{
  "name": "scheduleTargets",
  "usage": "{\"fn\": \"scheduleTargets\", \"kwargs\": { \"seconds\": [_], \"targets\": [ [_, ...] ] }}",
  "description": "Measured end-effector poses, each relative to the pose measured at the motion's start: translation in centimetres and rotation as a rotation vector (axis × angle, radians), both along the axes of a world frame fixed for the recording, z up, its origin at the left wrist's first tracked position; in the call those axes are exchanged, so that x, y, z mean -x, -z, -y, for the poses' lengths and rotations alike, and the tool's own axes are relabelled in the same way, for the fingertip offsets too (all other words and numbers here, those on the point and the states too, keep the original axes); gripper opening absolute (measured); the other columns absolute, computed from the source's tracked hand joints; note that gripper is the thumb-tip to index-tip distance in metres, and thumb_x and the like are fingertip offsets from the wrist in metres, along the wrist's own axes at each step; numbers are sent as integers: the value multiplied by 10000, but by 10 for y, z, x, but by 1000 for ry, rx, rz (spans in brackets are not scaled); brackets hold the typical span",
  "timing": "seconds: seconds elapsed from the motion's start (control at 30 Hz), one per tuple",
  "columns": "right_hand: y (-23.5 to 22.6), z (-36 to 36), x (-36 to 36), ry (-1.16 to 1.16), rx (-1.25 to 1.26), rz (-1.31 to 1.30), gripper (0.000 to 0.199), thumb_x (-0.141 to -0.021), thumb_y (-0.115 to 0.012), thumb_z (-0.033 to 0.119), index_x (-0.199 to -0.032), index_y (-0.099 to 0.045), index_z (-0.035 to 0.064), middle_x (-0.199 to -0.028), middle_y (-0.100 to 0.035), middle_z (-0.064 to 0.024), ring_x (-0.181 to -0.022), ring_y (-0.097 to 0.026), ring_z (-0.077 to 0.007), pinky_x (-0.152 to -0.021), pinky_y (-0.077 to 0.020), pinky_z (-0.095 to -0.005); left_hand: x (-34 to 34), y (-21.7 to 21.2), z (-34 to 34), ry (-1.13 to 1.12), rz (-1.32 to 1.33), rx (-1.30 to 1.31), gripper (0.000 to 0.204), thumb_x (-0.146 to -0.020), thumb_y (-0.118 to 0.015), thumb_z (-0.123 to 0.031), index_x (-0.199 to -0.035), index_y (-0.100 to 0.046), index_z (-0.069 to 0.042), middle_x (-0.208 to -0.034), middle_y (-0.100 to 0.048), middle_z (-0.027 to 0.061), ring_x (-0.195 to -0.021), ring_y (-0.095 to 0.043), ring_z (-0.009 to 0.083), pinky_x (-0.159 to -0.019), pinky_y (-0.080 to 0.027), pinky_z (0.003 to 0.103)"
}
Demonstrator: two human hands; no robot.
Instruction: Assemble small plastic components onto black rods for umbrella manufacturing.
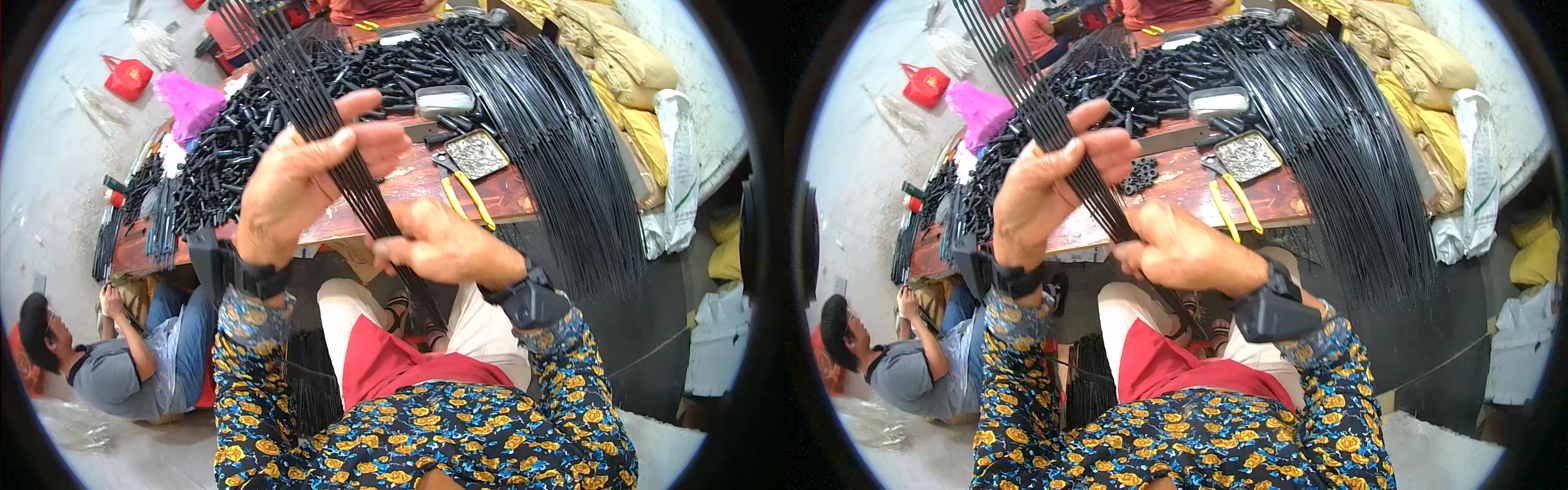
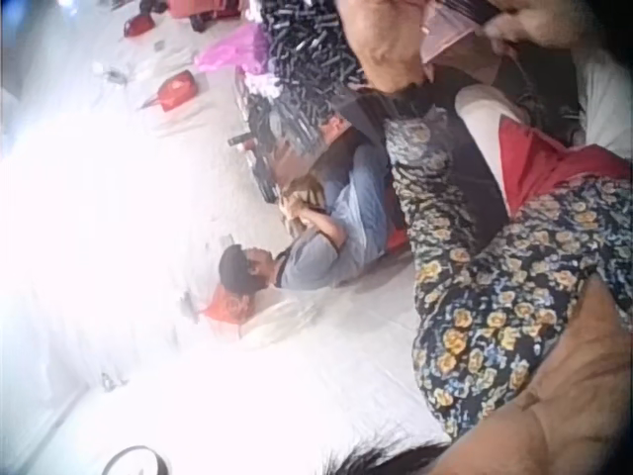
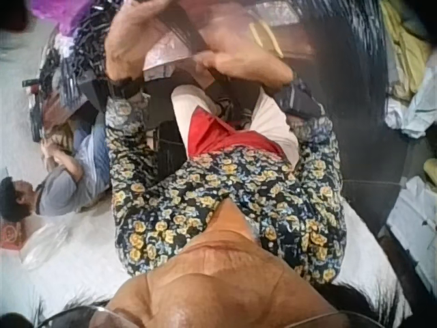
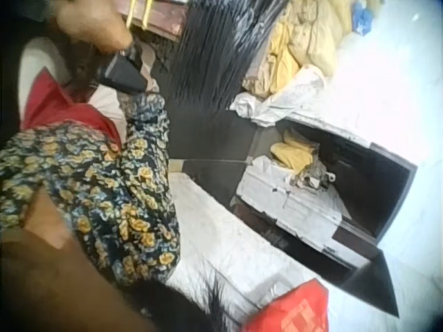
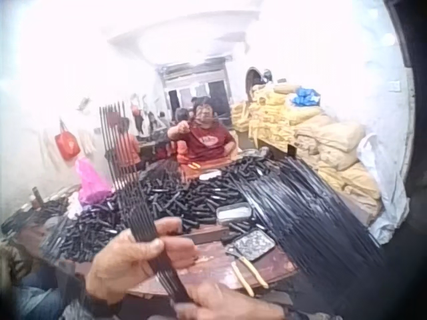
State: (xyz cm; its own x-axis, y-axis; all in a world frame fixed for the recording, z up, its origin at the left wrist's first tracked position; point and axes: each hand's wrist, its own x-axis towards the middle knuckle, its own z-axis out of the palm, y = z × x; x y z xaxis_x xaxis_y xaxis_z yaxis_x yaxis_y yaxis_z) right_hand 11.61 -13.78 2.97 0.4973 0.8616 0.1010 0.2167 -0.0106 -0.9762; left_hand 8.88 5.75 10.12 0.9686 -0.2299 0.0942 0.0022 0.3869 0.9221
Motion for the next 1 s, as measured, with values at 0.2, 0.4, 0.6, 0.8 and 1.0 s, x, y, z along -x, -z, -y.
{"fn": "scheduleTargets", "kwargs": {
  "seconds": [0.2,0.4,0.6,0.8,1.0],
  "targets": [
    [0,-26,-67,295,-28,402,215,-799,-627,118,-864,-606,-85,-820,-619,-326,-846,-632,-479,-711,-486,-514,-96,-4,-29,203,71,-26,613,-976,-595,-110,-1499,-306,27,-1338,-579,263,-1292,-534,409,-1126,-423,506],
    [7,-36,-102,319,29,256,178,-805,-610,97,-876,-651,-61,-749,-653,-278,-755,-702,-372,-666,-521,-456,-147,21,-41,239,72,-50,612,-970,-613,-133,-1498,-335,4,-1296,-611,254,-1268,-557,398,-1111,-434,503],
    [64,-6,-35,256,241,51,134,-770,-611,56,-871,-627,-30,-762,-627,-259,-784,-652,-418,-683,-483,-479,-81,81,-16,217,-141,-49,664,-932,-687,-184,-1481,-362,-1,-1200,-671,243,-1131,-653,371,-1020,-494,516],
    [142,11,12,250,93,-141,133,-819,-644,70,-934,-669,8,-746,-639,-210,-749,-675,-363,-680,-497,-427,-21,119,12,183,-359,-133,547,-923,-684,-140,-1416,-492,0,-1157,-705,185,-1131,-652,261,-1037,-481,401],
    [184,8,8,336,44,43,142,-828,-640,79,-948,-691,21,-726,-631,-228,-716,-661,-401,-648,-497,-430,3,147,21,-77,-357,-154,521,-894,-673,-40,-1380,-508,50,-1229,-675,154,-1109,-649,205,-1010,-481,338]
  ]
}}
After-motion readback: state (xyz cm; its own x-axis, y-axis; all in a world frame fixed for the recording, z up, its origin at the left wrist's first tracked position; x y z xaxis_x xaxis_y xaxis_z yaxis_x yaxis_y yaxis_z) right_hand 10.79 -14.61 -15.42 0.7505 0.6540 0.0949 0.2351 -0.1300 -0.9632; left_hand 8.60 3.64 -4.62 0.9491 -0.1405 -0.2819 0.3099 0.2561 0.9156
